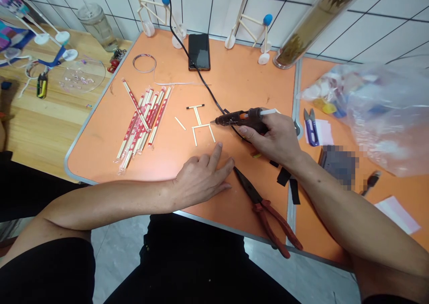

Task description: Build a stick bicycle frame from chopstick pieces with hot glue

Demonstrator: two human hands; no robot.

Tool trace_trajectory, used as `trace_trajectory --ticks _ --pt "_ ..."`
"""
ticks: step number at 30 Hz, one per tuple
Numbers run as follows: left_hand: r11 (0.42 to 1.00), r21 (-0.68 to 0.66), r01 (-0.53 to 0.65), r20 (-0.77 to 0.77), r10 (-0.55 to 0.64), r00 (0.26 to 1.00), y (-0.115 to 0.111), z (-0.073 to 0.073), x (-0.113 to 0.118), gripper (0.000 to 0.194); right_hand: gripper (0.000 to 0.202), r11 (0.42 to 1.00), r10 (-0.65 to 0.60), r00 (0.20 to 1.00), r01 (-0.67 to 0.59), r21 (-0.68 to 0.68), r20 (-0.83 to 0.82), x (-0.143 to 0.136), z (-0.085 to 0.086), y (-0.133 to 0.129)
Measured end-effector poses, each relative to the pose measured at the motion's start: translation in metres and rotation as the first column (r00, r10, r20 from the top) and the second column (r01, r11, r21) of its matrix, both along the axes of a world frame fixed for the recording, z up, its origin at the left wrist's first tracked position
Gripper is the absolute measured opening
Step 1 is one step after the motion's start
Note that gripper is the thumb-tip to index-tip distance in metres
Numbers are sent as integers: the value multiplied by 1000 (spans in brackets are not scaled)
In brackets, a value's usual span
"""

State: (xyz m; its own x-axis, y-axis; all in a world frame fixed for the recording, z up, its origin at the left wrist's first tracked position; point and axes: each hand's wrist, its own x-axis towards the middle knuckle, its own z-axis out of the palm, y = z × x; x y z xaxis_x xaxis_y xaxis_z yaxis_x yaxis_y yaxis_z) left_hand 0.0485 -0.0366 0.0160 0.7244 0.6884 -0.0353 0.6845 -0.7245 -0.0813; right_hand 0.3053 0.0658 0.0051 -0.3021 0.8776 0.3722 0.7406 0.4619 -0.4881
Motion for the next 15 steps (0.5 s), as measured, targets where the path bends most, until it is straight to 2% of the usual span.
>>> trace_trajectory --ticks 5,15 --pt "1000 7 -9 8 9 1000 0 -1 1 63 36 999 -33 999 33 -15 12 0 -1 0" --pt "1000 0 -17 13 17 1000 -1 -2 1 63 37 1000 -18 1000 18 -8 11 0 0 0"
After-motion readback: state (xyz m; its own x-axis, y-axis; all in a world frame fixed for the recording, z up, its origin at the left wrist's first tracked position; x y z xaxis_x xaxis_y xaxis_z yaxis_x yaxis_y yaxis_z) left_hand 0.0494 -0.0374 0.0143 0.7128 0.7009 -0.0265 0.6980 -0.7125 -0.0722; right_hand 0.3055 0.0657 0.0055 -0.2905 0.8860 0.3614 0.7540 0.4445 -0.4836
